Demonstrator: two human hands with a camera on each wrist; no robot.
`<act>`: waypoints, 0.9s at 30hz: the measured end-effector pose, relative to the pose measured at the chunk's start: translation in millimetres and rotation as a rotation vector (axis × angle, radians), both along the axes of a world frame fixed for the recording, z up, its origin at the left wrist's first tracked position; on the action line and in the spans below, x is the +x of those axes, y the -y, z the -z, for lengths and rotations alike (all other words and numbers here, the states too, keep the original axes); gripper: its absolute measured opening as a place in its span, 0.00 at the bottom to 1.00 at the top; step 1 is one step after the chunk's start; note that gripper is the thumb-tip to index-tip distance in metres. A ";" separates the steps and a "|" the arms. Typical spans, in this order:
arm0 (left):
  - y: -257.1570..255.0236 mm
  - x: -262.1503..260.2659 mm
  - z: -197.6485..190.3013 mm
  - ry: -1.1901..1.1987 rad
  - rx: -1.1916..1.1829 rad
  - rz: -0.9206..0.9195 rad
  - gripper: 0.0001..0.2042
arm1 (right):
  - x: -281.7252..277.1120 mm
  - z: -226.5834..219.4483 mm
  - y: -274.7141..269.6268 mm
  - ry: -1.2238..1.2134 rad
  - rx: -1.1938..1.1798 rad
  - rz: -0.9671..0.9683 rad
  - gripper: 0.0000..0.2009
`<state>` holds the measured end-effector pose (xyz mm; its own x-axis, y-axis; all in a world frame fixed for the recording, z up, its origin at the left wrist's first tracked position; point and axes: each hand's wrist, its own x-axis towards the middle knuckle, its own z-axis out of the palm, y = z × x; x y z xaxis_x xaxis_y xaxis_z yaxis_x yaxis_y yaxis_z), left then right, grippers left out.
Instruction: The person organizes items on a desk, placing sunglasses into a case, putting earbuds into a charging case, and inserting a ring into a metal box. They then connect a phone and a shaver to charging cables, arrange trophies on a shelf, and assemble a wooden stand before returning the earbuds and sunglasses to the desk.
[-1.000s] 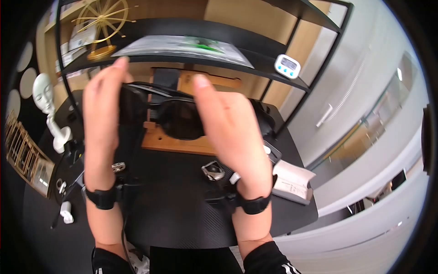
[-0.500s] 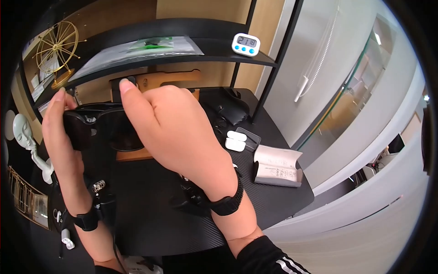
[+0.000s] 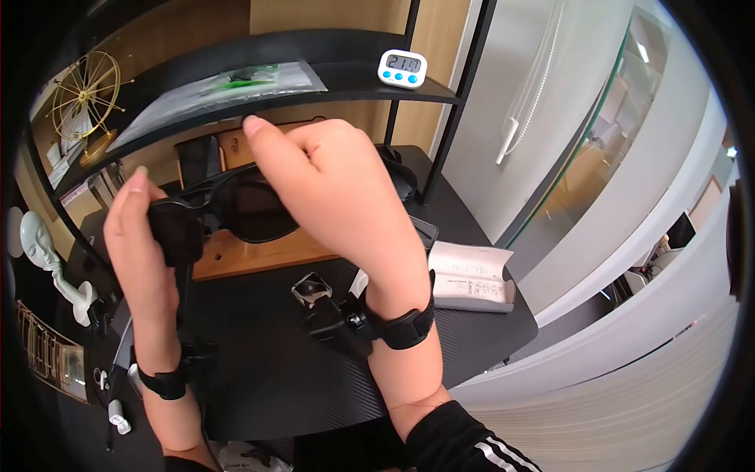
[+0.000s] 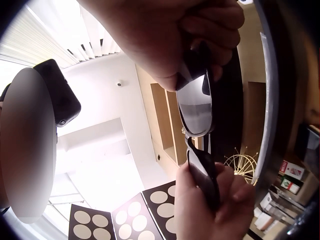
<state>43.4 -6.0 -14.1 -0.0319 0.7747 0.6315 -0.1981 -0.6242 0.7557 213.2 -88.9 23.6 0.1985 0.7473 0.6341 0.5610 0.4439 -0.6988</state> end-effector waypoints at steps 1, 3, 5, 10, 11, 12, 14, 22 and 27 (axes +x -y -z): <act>2.0 2.4 -0.8 -0.018 0.005 -0.008 0.14 | 1.3 -1.2 1.8 -0.006 -0.007 0.027 0.24; 2.5 2.0 -2.1 -0.040 0.009 0.013 0.14 | 0.5 -2.4 1.8 -0.011 -0.008 0.053 0.24; 8.9 1.2 -6.0 0.051 -0.020 0.077 0.13 | -0.6 -1.6 2.1 -0.091 0.006 -0.036 0.23; -1.7 -28.1 -12.1 0.225 0.006 0.193 0.13 | -28.9 -0.3 6.4 -0.012 0.132 -0.155 0.20; -3.1 -32.9 -16.6 0.283 0.017 0.148 0.12 | -35.1 -2.8 10.0 0.041 0.100 -0.154 0.20; -4.3 -40.0 -20.5 0.287 0.033 0.153 0.12 | -42.1 -3.5 10.3 0.097 0.163 -0.106 0.22; -5.4 -56.2 -26.5 0.273 0.065 0.158 0.12 | -52.6 1.0 11.4 0.167 0.198 -0.081 0.20; -6.2 -91.1 -43.1 0.382 0.043 0.154 0.13 | -22.1 28.6 33.0 0.555 0.096 0.257 0.11; -8.6 -87.3 -41.6 0.354 0.150 0.247 0.11 | 72.6 73.6 75.1 0.902 -0.328 0.650 0.14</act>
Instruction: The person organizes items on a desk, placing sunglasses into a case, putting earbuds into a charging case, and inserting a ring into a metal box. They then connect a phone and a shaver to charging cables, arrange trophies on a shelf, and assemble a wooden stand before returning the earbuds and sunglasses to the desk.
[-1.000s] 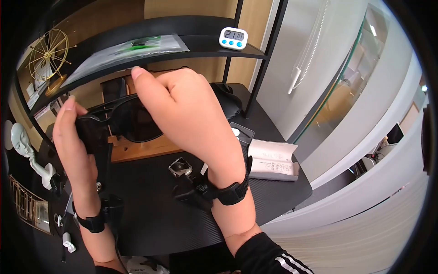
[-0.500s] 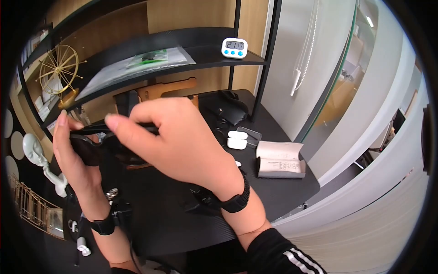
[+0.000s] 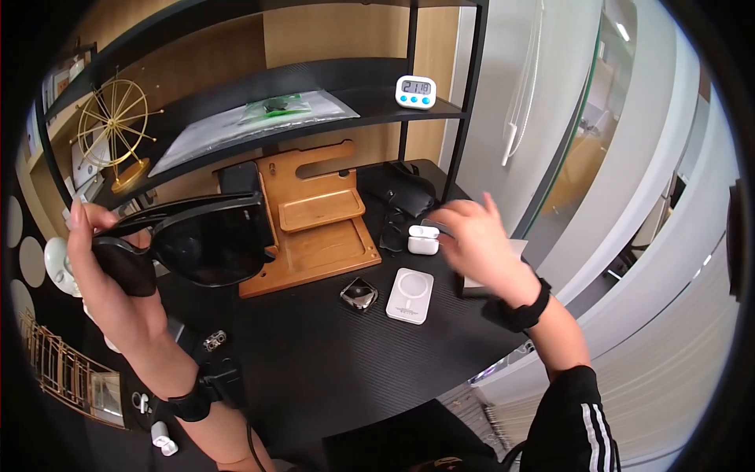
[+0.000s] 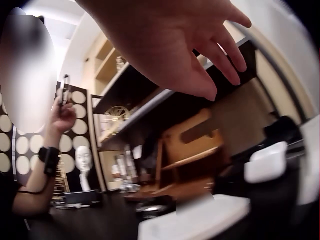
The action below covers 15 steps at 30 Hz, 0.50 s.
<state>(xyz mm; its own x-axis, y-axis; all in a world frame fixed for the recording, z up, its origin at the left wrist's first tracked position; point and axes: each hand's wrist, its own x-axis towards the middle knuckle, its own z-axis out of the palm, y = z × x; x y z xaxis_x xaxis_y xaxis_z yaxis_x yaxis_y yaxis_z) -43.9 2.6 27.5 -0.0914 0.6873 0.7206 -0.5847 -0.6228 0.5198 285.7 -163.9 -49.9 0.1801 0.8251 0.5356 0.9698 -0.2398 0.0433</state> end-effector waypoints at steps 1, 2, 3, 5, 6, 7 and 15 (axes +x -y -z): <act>-3.7 -2.4 1.1 -0.005 0.011 0.046 0.11 | 23.5 5.4 12.1 -0.031 -0.027 0.078 0.15; -3.2 -0.4 1.0 0.010 -0.001 0.049 0.11 | 44.1 9.1 24.2 -0.063 -0.053 0.157 0.16; -1.7 3.2 -0.4 0.044 -0.046 0.038 0.11 | 59.5 12.1 36.6 -0.062 -0.101 0.250 0.17; -1.5 6.3 -2.7 0.066 -0.083 0.051 0.12 | 74.4 15.9 51.5 -0.052 -0.145 0.349 0.18; -0.8 8.2 -2.6 0.074 -0.085 0.056 0.12 | 77.6 17.2 56.3 -0.113 -0.238 0.427 0.18; 1.0 10.6 -2.9 0.071 -0.117 0.123 0.12 | 81.3 19.2 60.3 -0.178 -0.330 0.503 0.18; 15.2 35.1 2.6 -0.193 -0.083 0.187 0.18 | 114.6 58.2 62.6 -0.233 -0.312 0.490 0.16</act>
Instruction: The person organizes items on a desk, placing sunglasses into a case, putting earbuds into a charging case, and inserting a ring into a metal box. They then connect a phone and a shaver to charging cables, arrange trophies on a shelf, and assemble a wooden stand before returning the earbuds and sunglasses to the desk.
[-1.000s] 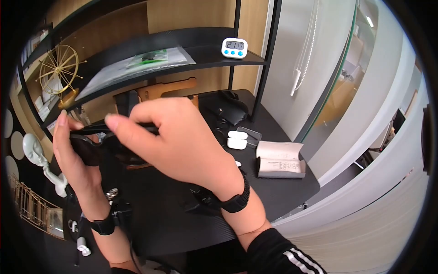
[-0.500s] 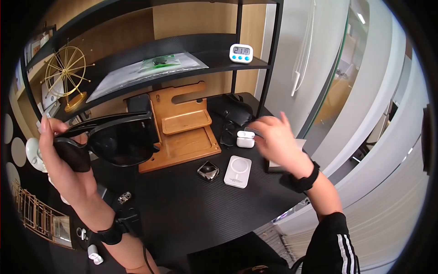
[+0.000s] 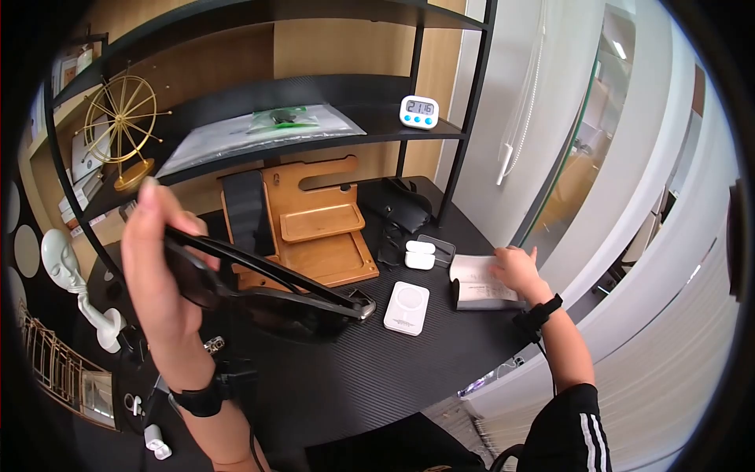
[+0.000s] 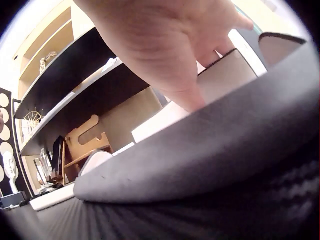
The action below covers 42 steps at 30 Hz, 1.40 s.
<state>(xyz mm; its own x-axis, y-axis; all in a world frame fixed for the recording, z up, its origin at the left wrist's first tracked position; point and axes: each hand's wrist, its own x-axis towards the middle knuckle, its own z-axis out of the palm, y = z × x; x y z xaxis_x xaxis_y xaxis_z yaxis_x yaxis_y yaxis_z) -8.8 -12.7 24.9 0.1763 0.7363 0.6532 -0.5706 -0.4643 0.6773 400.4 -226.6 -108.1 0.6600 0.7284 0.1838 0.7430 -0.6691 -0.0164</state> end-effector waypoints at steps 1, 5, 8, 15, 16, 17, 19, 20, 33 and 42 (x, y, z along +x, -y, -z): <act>0.2 -1.1 1.1 -0.100 0.068 0.002 0.17 | 0.8 1.3 0.0 0.014 0.032 0.002 0.14; 3.2 3.9 2.4 -0.293 0.052 -0.012 0.16 | -3.6 -12.4 16.7 0.048 0.021 -0.053 0.10; -2.6 9.8 7.3 -0.387 0.164 0.104 0.12 | -24.9 -46.7 32.2 -0.120 0.067 -0.020 0.09; 8.4 47.1 29.4 -0.765 0.219 0.256 0.21 | -85.7 -88.6 4.4 0.212 0.382 -0.480 0.07; 5.0 52.9 38.6 -0.794 0.267 0.239 0.28 | -98.9 -93.8 -8.5 0.205 0.400 -0.501 0.07; 2.1 55.1 42.7 -0.861 0.303 0.227 0.31 | -107.7 -94.4 -23.2 0.198 0.459 -0.551 0.07; 4.2 54.4 39.6 -1.004 0.351 0.099 0.32 | -127.4 -98.1 -50.7 0.236 0.555 -0.624 0.07; 3.3 53.8 40.1 -1.007 0.367 0.091 0.32 | -137.5 -101.9 -62.1 0.233 0.610 -0.656 0.07; -23.8 25.1 24.3 -0.790 0.132 0.188 0.13 | -187.7 -117.8 -125.6 0.303 0.917 -0.646 0.05; -58.8 22.5 44.8 -0.948 -0.005 0.154 0.13 | -180.5 -116.2 -137.9 0.290 0.951 -0.801 0.05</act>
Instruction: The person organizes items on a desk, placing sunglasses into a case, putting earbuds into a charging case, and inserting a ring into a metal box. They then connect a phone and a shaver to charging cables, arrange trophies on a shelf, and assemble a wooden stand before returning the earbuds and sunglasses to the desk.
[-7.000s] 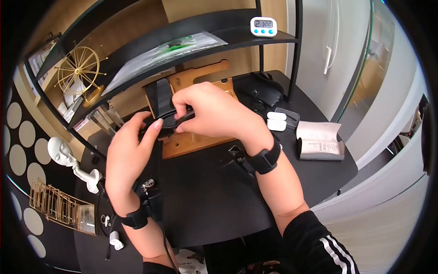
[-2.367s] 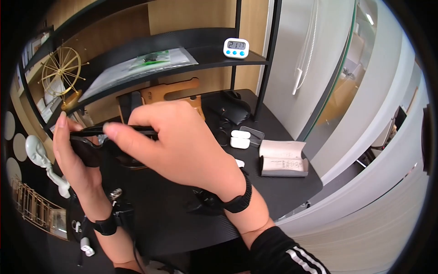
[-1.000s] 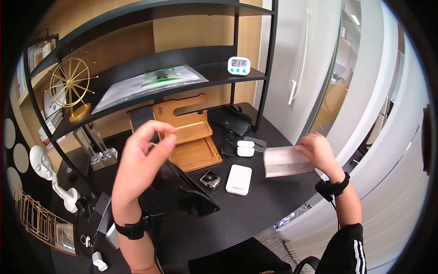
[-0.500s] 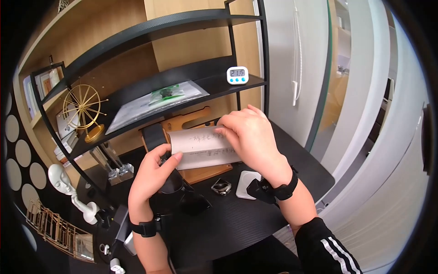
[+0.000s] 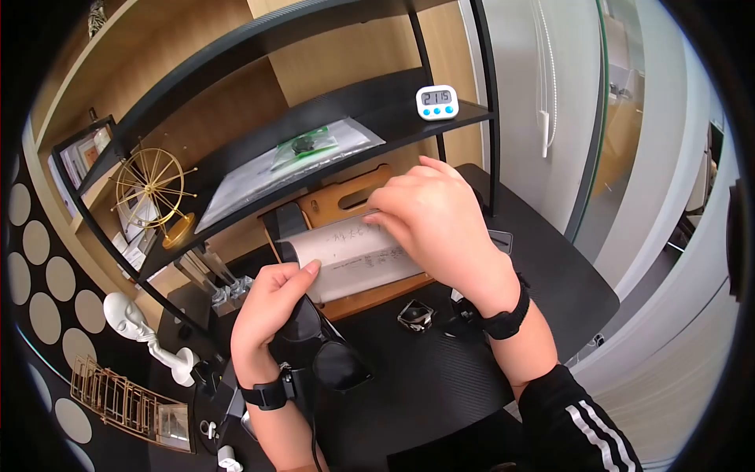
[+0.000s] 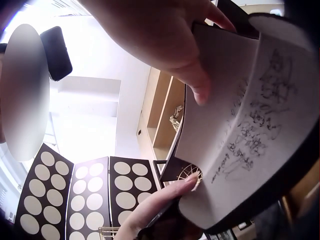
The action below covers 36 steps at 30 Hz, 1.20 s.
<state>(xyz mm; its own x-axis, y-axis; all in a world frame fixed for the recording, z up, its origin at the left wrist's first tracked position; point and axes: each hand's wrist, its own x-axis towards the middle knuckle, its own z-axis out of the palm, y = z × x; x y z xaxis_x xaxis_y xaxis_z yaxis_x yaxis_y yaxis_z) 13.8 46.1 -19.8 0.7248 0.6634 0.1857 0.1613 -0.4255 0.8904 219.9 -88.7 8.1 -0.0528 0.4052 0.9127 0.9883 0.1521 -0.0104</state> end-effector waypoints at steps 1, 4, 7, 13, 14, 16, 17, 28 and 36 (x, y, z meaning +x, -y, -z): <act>-2.7 2.0 3.5 -0.024 -0.003 -0.002 0.14 | 2.0 0.1 -0.9 -0.006 -0.007 0.001 0.05; -2.9 11.8 7.6 0.078 -0.161 -0.067 0.15 | 6.7 0.6 -5.8 -0.023 -0.023 -0.036 0.05; 6.0 16.4 1.8 0.151 -0.292 -0.089 0.16 | 10.0 2.7 -10.5 -0.024 0.002 -0.038 0.04; 4.4 9.5 2.1 0.247 -0.360 -0.041 0.15 | 8.0 3.1 -12.4 -0.004 0.017 -0.088 0.03; 1.7 5.3 3.4 0.208 -0.337 -0.015 0.14 | 6.5 3.8 -13.6 -0.005 -0.012 -0.152 0.04; -0.2 0.0 3.0 0.201 -0.339 0.022 0.13 | 4.0 4.8 -15.2 -0.004 -0.045 -0.213 0.04; -2.6 -1.3 4.6 0.202 -0.342 0.023 0.13 | 2.8 6.2 -16.3 -0.006 -0.040 -0.203 0.04; 1.0 -13.6 -7.8 0.246 -0.282 -0.001 0.13 | -2.4 10.4 -24.5 -0.024 -0.045 -0.218 0.05; -8.2 -7.4 -6.6 0.353 -0.196 -0.211 0.13 | -33.3 5.5 -12.1 -0.252 0.055 -0.311 0.10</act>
<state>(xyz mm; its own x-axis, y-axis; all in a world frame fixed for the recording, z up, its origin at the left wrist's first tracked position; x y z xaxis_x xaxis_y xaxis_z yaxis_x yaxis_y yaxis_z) 6.4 54.3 -13.2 0.4853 0.8369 0.2532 -0.1016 -0.2336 0.9670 186.5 -76.6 2.6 0.0633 0.3559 0.9324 0.8625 0.4505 -0.2306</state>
